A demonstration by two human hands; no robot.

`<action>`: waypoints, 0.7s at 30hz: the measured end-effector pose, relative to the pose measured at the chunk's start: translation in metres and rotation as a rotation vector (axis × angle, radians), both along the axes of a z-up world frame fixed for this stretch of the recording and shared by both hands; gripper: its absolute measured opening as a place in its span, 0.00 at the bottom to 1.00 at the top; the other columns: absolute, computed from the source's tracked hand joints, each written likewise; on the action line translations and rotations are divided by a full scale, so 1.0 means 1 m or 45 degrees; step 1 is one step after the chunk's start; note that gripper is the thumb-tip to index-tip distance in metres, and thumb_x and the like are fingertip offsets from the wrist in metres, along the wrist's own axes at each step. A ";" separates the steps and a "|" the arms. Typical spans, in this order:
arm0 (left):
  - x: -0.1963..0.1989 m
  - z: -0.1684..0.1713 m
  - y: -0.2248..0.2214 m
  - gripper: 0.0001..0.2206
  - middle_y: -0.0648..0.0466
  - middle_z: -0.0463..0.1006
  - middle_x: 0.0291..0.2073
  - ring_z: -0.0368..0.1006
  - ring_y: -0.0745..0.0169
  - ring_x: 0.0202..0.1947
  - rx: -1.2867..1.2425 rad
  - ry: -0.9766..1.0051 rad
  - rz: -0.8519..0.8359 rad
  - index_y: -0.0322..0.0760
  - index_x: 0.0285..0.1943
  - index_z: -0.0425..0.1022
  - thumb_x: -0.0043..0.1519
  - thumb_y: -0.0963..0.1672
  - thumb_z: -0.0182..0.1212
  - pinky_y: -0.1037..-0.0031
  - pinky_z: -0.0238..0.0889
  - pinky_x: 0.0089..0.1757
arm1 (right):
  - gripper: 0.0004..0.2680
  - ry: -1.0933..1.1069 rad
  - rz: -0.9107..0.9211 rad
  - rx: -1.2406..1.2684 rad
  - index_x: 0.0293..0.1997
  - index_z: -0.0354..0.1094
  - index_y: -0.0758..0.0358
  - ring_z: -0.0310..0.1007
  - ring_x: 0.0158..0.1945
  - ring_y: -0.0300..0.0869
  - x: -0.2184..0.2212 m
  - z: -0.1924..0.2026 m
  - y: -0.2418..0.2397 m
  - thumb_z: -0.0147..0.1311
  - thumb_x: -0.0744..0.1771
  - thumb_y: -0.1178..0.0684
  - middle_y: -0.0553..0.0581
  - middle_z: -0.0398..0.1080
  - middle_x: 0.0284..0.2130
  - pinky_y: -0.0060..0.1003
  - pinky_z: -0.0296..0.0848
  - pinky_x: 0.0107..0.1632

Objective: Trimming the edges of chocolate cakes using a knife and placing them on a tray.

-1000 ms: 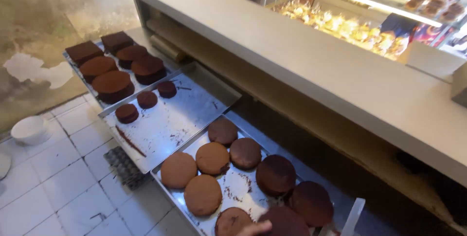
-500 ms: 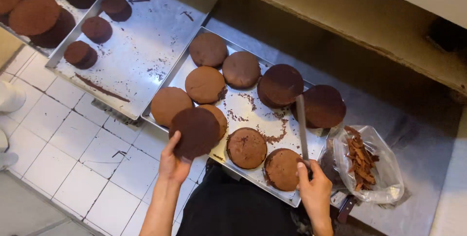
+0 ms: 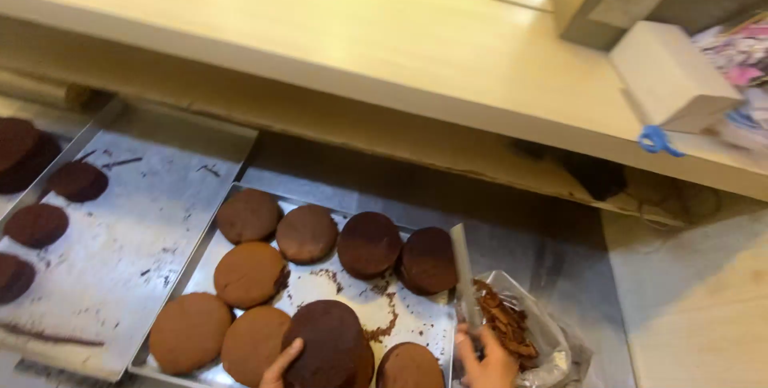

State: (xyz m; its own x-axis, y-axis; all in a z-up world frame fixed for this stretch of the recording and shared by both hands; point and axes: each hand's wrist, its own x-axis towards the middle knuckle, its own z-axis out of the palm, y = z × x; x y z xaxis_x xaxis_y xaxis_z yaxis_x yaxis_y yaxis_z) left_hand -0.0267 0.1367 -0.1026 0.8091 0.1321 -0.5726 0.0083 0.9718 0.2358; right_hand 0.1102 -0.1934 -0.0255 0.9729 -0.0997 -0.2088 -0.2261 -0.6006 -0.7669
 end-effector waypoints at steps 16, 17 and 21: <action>0.017 0.053 -0.064 0.29 0.51 0.78 0.61 0.73 0.51 0.60 0.146 0.209 -0.297 0.42 0.67 0.70 0.54 0.45 0.68 0.57 0.67 0.59 | 0.15 0.366 -0.062 0.441 0.58 0.72 0.57 0.61 0.13 0.37 -0.044 -0.028 0.001 0.56 0.66 0.51 0.56 0.78 0.30 0.34 0.62 0.17; 0.013 0.065 -0.060 0.29 0.51 0.78 0.61 0.73 0.51 0.60 0.141 0.246 -0.261 0.42 0.67 0.70 0.54 0.45 0.68 0.57 0.67 0.59 | 0.15 0.406 -0.030 0.438 0.58 0.72 0.57 0.61 0.13 0.37 -0.046 -0.022 -0.002 0.56 0.66 0.51 0.56 0.78 0.30 0.34 0.62 0.17; 0.005 0.073 -0.045 0.27 0.52 0.78 0.59 0.74 0.53 0.58 0.166 0.192 -0.189 0.41 0.64 0.71 0.53 0.46 0.68 0.57 0.68 0.57 | 0.14 0.360 -0.063 0.490 0.60 0.67 0.57 0.60 0.14 0.36 -0.044 -0.016 -0.014 0.52 0.68 0.50 0.54 0.77 0.31 0.33 0.61 0.17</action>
